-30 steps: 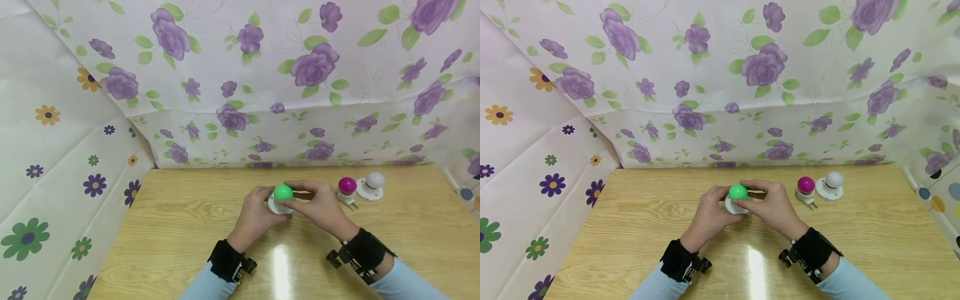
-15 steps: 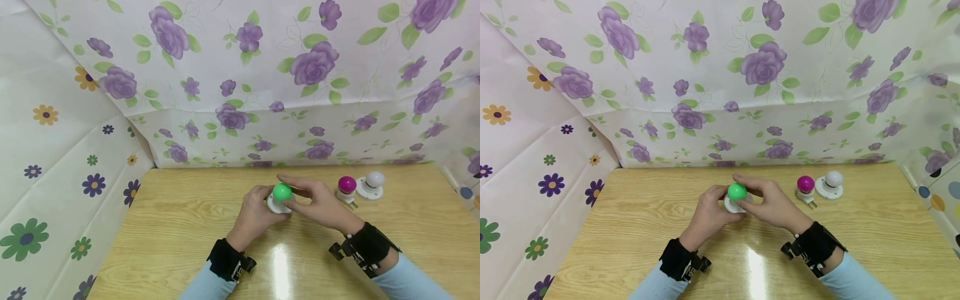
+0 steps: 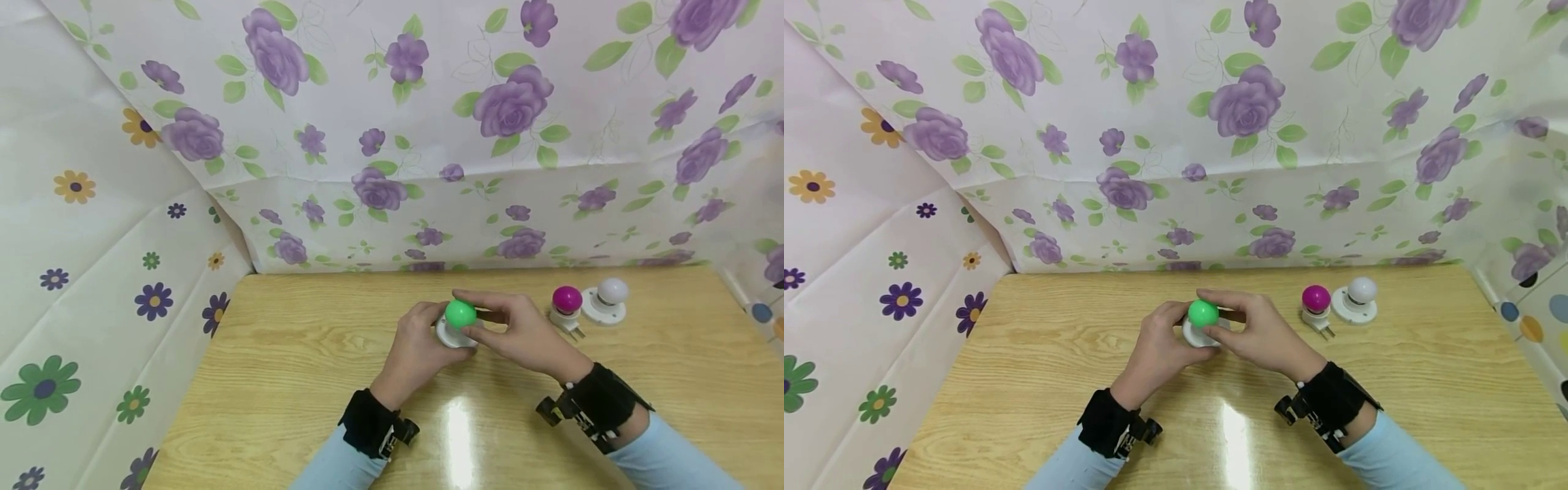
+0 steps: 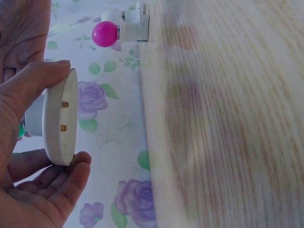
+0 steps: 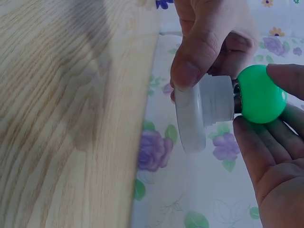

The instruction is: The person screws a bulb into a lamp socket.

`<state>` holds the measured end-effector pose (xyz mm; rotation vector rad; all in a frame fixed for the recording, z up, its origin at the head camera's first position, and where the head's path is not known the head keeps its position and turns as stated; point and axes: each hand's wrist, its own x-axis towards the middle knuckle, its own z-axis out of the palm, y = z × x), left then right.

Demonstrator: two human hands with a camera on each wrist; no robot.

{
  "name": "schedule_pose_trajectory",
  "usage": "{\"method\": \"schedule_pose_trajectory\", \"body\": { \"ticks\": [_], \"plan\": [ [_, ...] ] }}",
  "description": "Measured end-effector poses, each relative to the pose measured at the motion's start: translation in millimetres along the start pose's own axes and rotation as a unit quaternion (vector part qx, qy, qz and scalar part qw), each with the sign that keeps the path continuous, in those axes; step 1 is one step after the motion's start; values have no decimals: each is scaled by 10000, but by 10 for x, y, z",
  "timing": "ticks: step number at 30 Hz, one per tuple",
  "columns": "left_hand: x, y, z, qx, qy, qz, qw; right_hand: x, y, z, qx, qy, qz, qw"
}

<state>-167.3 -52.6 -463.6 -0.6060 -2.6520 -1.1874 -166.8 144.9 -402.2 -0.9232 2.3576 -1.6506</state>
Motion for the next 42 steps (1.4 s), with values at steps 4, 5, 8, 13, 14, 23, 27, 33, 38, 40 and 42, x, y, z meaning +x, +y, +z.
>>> {"method": "schedule_pose_trajectory", "body": {
  "ticks": [4, 5, 8, 13, 14, 23, 27, 33, 38, 40, 42],
  "plan": [
    [-5, -5, 9, 10, 11, -27, 10000, -4, 1, 11, -19, 138, 23, 9999],
    [-6, -6, 10, 12, 14, -31, 10000, -5, -2, 14, -51, 195, 47, 9998],
    [-5, -7, 14, 0, 38, -26, 10000, -7, -11, 28, -127, 395, 127, 9991],
    [-9, -6, 16, -47, 76, 41, 10000, -10, -12, 53, -168, 680, 171, 9974],
    [-10, -5, 15, -56, 86, 46, 9999, -11, -11, 58, -172, 735, 167, 9970],
    [-10, 4, 25, -71, 95, 47, 9999, -21, -47, 129, -188, 1301, 42, 9913],
    [-11, 0, 25, -50, 110, 19, 9999, -26, -75, 119, -470, 1260, -93, 9909],
    [-14, -21, 8, 5, 161, 112, 9998, -4, -25, 83, -435, 651, -349, 9963],
    [-14, -26, -1, -23, 103, 122, 9999, 28, 166, 78, -298, 265, -526, 9978],
    [-15, -28, -2, -9, 87, 121, 9999, 37, 244, 76, -261, 202, -594, 9977],
    [-17, -29, -1, -11, 88, 119, 9999, 40, 288, 73, -232, 167, -640, 9975]
  ]
}}
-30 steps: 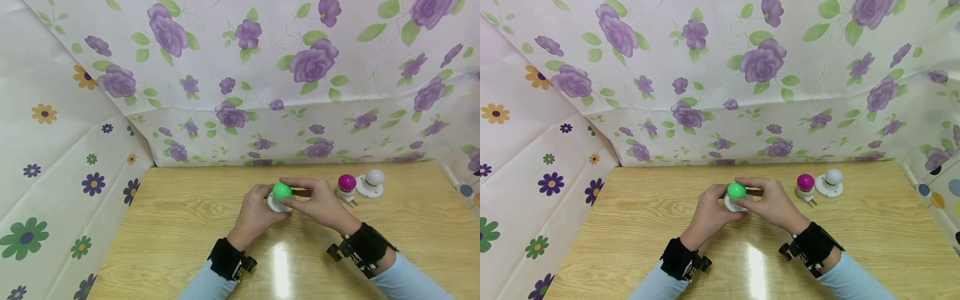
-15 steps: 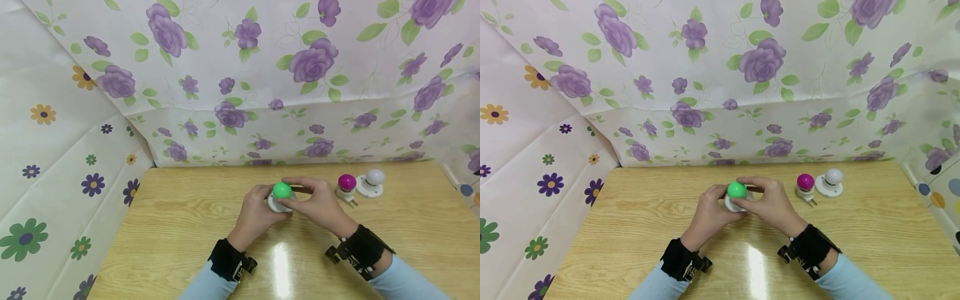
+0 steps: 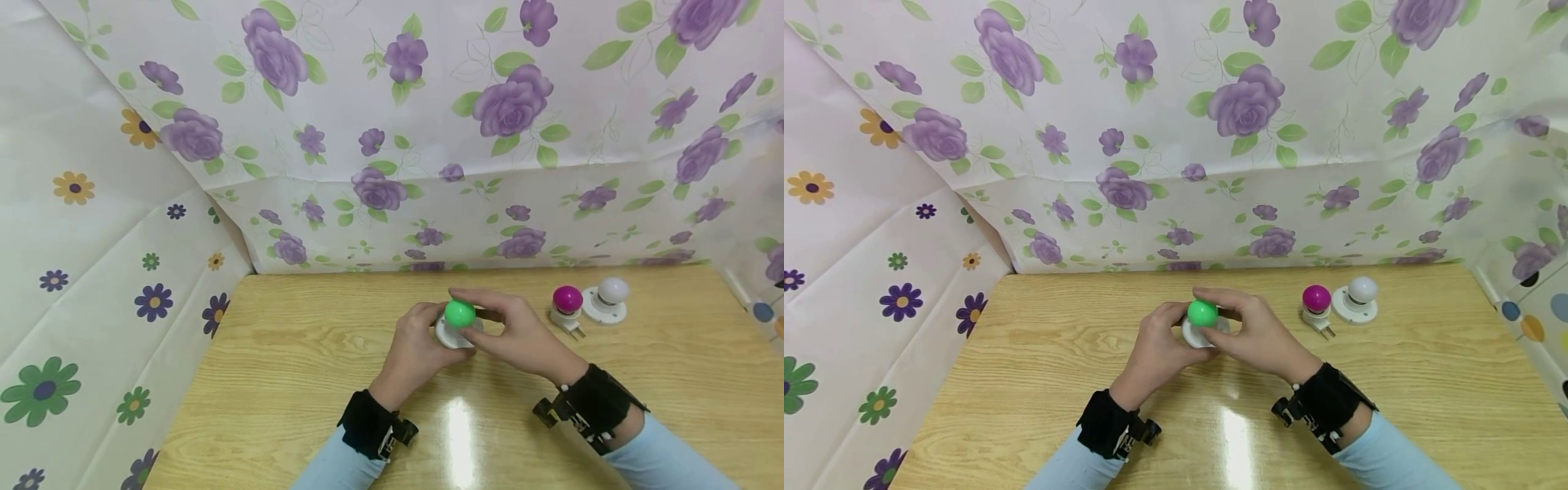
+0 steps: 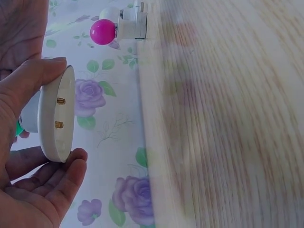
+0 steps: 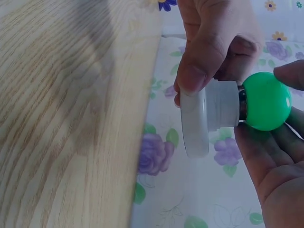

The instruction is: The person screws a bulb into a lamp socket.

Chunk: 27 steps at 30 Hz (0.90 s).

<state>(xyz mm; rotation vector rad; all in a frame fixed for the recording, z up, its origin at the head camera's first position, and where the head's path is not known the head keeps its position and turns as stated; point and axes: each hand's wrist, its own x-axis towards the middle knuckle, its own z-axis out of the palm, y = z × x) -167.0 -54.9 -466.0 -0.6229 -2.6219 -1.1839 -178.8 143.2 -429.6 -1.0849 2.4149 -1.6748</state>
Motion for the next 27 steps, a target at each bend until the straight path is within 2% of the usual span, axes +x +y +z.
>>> {"method": "schedule_pose_trajectory", "body": {
  "ticks": [8, 16, 24, 27],
  "plan": [
    [-2, -12, 12, -33, 58, 33, 10000, -8, 9, -10, 83, 25, 10, 10000],
    [-3, -13, 24, -57, 80, 48, 9999, -21, -21, -1, 25, 281, 360, 9990],
    [-4, -10, 48, -76, 114, 67, 9999, -15, -282, 32, 497, 655, 806, 9933],
    [-2, -2, 52, -58, 176, 65, 9998, -12, -321, 48, 651, 787, 769, 9918]
  ]
}}
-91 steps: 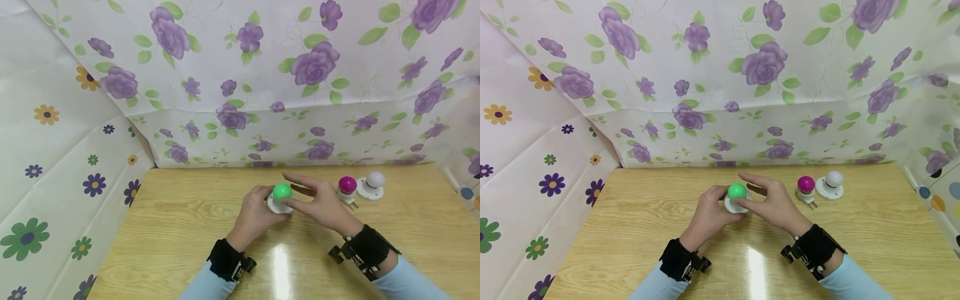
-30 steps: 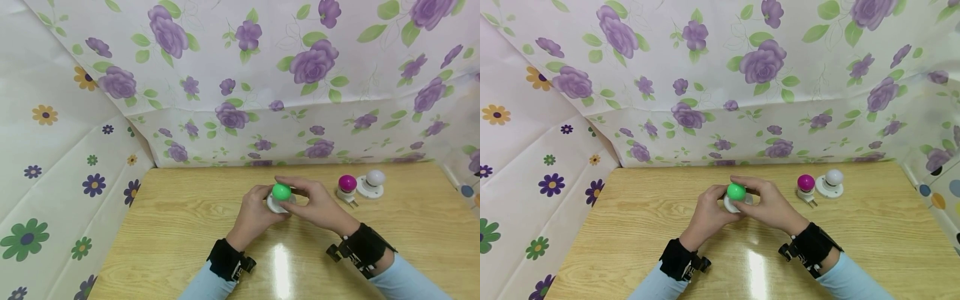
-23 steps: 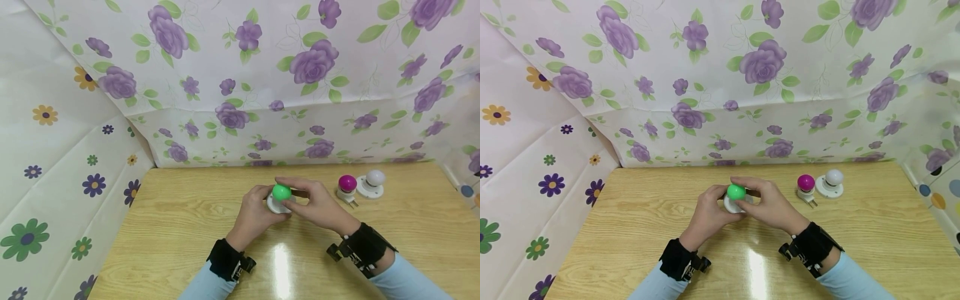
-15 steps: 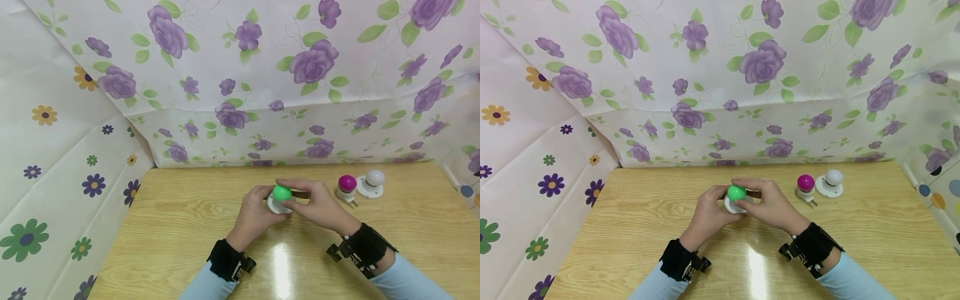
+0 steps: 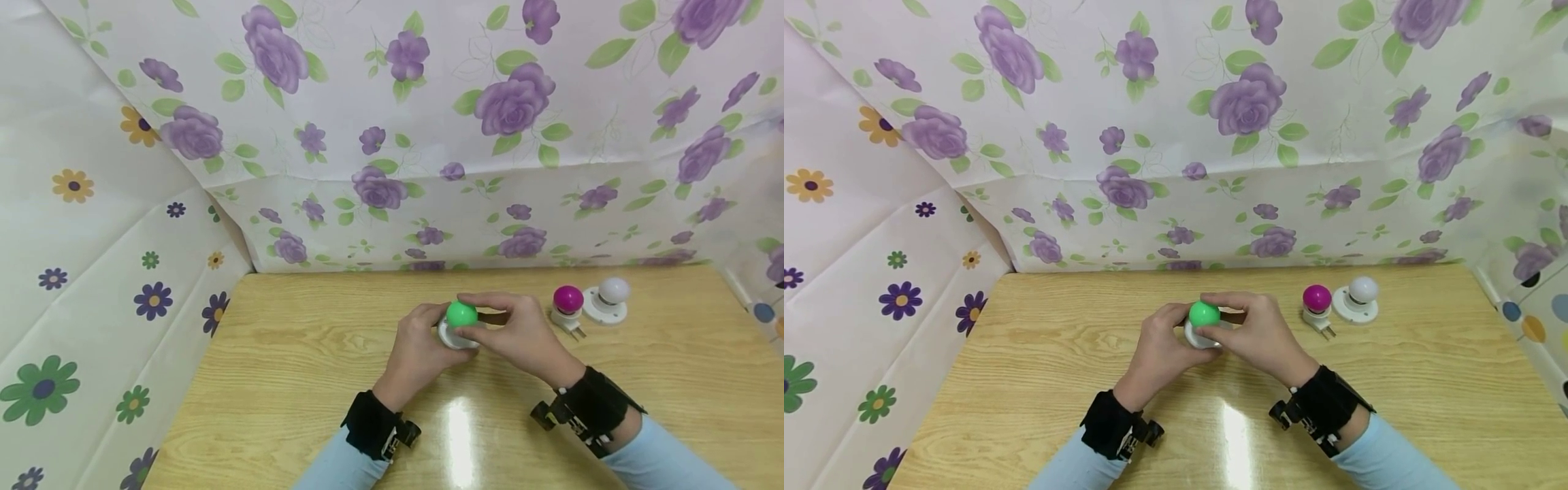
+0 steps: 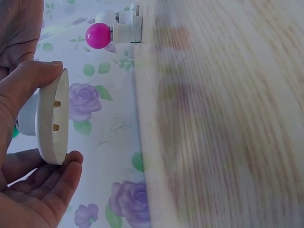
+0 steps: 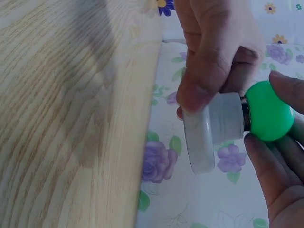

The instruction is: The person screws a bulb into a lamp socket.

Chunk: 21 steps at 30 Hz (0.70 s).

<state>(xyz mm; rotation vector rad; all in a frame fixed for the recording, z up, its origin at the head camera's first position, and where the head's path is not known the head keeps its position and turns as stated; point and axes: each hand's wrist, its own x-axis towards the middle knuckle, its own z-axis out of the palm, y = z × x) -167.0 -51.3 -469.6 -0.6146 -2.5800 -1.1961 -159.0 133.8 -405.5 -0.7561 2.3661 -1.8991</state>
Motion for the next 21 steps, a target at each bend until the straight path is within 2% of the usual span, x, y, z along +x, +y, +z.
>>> {"method": "schedule_pose_trajectory", "body": {
  "ticks": [5, 9, 13, 18, 21],
  "plan": [
    [-3, 3, -18, -54, -134, -75, 9999, 9, 41, -1, -52, 42, -221, 9997],
    [-26, -49, -53, -362, -461, -162, 9982, 22, 61, -35, -163, -6, -307, 9994],
    [-36, -109, -83, -722, -678, -85, 9950, 23, 54, -70, -231, -95, -287, 9993],
    [-26, -132, -105, -851, -763, 86, 9934, 31, 35, -100, -657, -468, -453, 9957],
    [-28, -136, -108, -817, -751, 115, 9938, 43, 22, -96, -683, -737, -516, 9936]
  ]
}}
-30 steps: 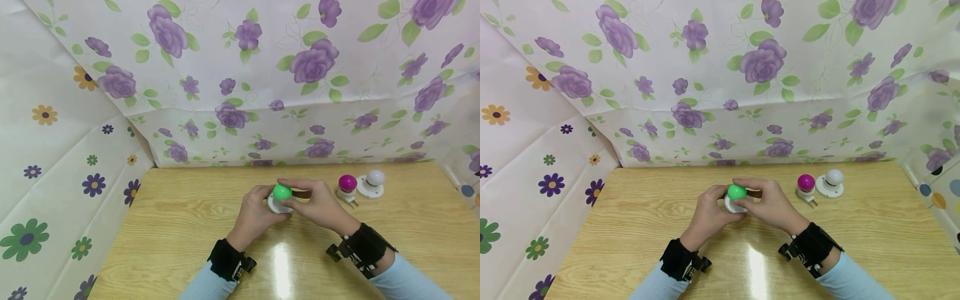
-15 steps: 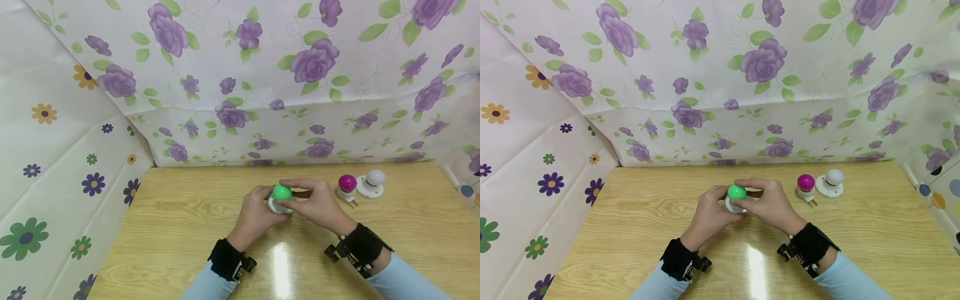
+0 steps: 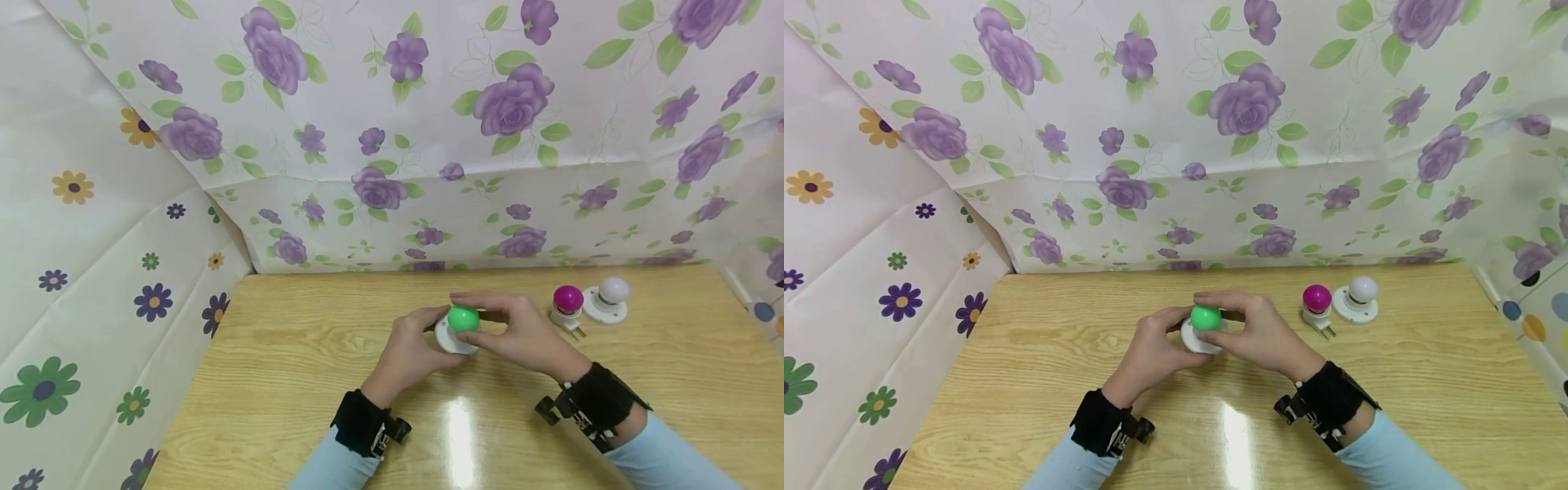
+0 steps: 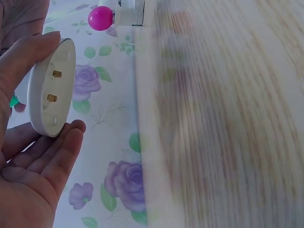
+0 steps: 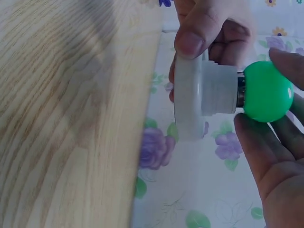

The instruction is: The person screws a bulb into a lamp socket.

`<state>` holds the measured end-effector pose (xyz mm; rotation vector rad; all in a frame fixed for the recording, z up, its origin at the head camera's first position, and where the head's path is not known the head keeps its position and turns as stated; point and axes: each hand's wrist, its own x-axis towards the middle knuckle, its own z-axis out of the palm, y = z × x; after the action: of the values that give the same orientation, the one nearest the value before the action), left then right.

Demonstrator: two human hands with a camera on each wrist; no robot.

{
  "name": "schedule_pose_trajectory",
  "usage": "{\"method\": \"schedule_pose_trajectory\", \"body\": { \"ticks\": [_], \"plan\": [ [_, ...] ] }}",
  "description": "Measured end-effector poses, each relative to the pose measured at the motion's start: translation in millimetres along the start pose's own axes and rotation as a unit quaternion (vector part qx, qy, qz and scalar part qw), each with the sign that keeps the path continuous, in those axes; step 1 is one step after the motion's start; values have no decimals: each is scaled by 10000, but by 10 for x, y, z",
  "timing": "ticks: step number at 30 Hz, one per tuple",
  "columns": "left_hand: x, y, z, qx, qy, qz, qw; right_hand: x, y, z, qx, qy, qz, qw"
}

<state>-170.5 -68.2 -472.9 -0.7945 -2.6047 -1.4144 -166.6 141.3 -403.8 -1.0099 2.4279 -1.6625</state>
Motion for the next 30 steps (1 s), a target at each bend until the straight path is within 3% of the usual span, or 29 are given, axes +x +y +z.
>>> {"method": "schedule_pose_trajectory", "body": {
  "ticks": [4, 16, 30],
  "plan": [
    [-6, -9, 10, 53, 20, -16, 10000, 9, -22, 19, 7, -63, 65, 10000],
    [-1, 22, 25, 243, 240, 136, 9993, -3, -55, 79, -129, 409, -38, 9991],
    [22, 57, 51, 525, 745, 289, 9954, -18, 287, 215, -322, 1338, -615, 9886]
  ]
}}
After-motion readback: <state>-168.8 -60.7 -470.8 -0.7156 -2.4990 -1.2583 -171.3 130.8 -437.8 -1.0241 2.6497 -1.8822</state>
